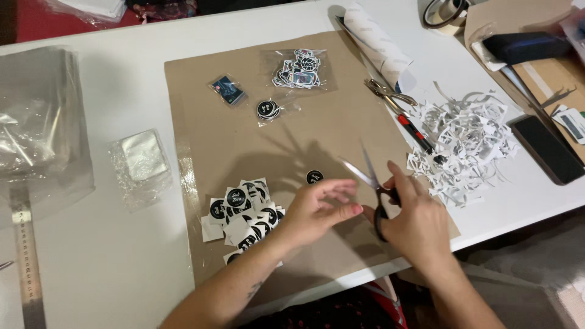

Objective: The person cuts circular stickers from a sheet using scissors. They trim around the edge of each sticker and place the cut pieces on the table.

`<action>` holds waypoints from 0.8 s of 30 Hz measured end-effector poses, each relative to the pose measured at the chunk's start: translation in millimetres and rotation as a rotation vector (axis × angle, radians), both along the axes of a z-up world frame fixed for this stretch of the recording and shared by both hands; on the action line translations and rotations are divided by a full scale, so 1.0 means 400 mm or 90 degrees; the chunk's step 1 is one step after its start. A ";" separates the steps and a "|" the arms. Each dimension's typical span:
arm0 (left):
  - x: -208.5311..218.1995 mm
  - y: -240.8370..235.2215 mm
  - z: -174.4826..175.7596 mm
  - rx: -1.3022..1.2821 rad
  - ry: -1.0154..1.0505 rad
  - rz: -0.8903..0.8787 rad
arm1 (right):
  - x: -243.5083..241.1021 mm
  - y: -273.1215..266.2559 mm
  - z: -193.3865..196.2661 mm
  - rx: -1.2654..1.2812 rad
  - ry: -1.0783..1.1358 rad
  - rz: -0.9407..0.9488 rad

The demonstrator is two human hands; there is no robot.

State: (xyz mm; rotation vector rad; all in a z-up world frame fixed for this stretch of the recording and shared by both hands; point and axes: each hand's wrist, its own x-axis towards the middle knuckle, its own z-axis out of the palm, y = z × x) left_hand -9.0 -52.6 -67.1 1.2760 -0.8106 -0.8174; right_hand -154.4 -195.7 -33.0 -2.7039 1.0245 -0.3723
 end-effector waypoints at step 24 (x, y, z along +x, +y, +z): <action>0.034 0.437 -0.179 0.320 -0.769 0.315 | 0.007 0.087 -0.249 0.415 -0.339 0.072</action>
